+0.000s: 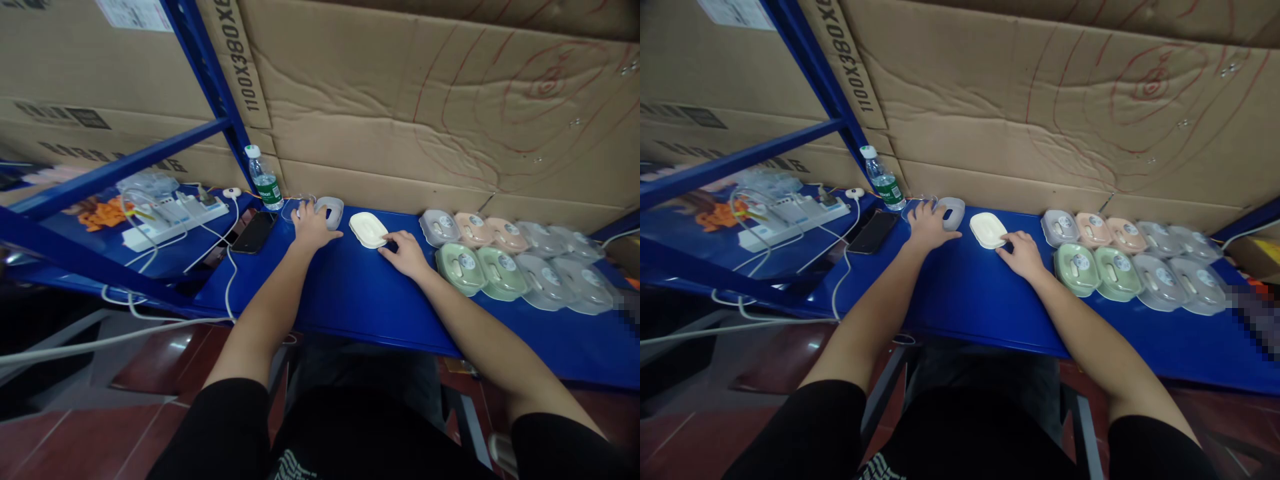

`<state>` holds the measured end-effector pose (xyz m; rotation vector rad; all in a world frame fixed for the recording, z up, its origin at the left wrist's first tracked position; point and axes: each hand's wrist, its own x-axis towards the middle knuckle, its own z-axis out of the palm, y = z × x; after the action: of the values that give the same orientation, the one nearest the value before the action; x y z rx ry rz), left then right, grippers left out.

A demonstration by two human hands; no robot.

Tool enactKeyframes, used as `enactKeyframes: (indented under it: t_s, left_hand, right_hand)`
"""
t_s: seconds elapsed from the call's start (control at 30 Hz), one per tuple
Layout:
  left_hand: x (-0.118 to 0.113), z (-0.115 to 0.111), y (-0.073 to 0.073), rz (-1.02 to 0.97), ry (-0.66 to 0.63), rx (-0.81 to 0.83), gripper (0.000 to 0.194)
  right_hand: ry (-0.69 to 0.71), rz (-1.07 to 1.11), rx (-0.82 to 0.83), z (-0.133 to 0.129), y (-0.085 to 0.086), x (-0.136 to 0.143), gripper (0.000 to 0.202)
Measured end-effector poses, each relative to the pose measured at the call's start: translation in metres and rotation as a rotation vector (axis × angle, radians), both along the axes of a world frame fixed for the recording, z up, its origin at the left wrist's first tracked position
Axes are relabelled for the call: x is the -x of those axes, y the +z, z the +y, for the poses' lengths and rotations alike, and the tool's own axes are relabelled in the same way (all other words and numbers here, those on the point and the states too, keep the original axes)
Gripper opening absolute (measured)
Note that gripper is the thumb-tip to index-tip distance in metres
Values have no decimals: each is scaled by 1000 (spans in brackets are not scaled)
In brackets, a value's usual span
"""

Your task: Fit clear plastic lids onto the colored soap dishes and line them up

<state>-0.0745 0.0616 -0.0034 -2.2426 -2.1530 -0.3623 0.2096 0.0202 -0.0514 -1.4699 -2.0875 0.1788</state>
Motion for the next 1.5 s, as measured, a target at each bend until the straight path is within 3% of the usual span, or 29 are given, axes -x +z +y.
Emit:
enactKeyframes:
  t_s: [0.2, 0.37, 0.47, 0.6, 0.83, 0.97, 1.1, 1.27, 1.5]
  left_hand:
    - [-40, -15, -13, 43, -305, -98, 89]
    - [-49, -12, -25, 37, -397, -96, 55]
    - [-46, -10, -28, 50, -401, -105, 40]
    - [-44, -10, -28, 61, -372, -102, 44]
    - [-35, -7, -22, 56, -248, -108, 44]
    - [-34, -8, -23, 50, -250, -84, 44]
    - [-37, -9, -25, 28, -289, -88, 42]
    - [-38, -7, -25, -4, -287, -49, 42]
    - [-24, 3, -16, -94, -131, -67, 70]
  right_hand:
    - [201, -83, 77, -5, 2, 4, 58]
    - [205, -110, 99, -8, 3, 3, 52]
    - [181, -140, 99, -9, 3, 3, 50]
    - [123, -187, 71, -12, 4, 3, 52]
    - [-266, -282, -89, -15, 18, -18, 61]
    - [-401, -359, -167, -9, 18, -36, 66]
    - [-392, -384, -175, -6, 14, -40, 61]
    - [-239, -385, -200, -14, 22, -24, 59]
    - [-228, -320, -99, -16, 24, -17, 66]
